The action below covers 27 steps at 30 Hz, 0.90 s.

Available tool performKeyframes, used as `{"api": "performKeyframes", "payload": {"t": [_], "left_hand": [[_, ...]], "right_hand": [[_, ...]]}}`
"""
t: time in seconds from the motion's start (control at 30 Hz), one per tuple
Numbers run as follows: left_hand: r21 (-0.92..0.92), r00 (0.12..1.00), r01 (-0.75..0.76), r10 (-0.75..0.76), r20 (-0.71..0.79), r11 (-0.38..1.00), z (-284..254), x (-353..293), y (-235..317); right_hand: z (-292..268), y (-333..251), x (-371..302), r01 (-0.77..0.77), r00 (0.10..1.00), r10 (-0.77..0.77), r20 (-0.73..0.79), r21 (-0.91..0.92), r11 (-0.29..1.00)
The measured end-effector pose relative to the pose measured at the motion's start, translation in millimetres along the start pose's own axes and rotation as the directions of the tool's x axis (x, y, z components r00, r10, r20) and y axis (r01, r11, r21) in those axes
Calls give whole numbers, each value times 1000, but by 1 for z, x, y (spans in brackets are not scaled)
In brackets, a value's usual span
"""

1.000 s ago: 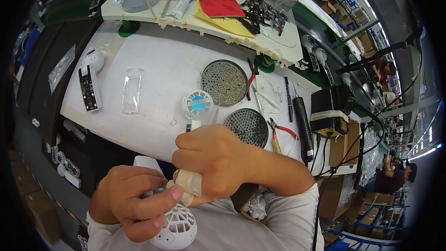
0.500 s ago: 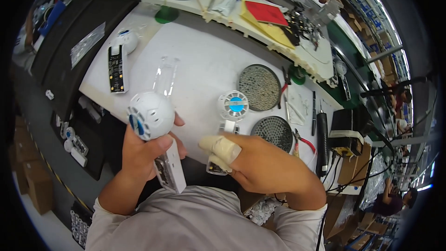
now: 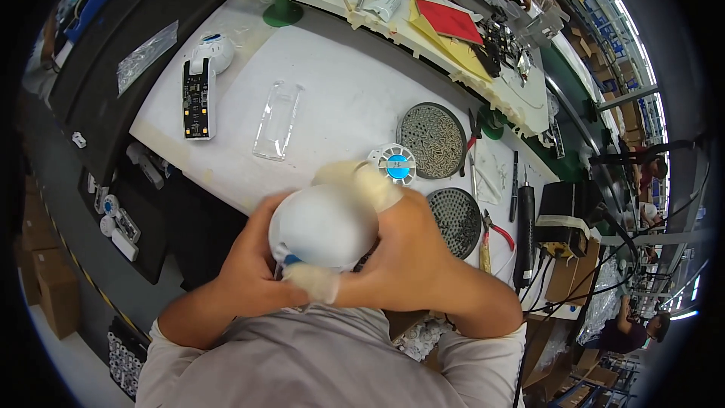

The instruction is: Assembling handheld electronic fans by joining the outer casing with internal components like circuit boards and motors.

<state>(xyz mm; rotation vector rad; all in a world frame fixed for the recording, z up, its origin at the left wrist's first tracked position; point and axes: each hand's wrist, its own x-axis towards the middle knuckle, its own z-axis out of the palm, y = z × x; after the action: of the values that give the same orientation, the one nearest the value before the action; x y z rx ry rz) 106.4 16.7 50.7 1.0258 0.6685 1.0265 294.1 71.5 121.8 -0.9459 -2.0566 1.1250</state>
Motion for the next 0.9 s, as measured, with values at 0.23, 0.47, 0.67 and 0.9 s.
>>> {"api": "performKeyframes", "payload": {"t": [0.23,0.47,0.67,0.9], "left_hand": [[293,988,-53,7,156,955,-13,-7,12],[59,971,-239,240,1,969,-27,-4,-10],[465,868,-465,491,73,753,-42,-1,-10],[597,797,-532,594,113,600,-35,1,-2]], "right_hand": [[-1,4,11,-326,931,361,45,545,772],[-6,18,-6,-332,923,382,44,591,735],[-12,-15,-14,240,971,-235,50,-247,939],[-9,-23,-16,396,918,-361,168,-476,785]]}}
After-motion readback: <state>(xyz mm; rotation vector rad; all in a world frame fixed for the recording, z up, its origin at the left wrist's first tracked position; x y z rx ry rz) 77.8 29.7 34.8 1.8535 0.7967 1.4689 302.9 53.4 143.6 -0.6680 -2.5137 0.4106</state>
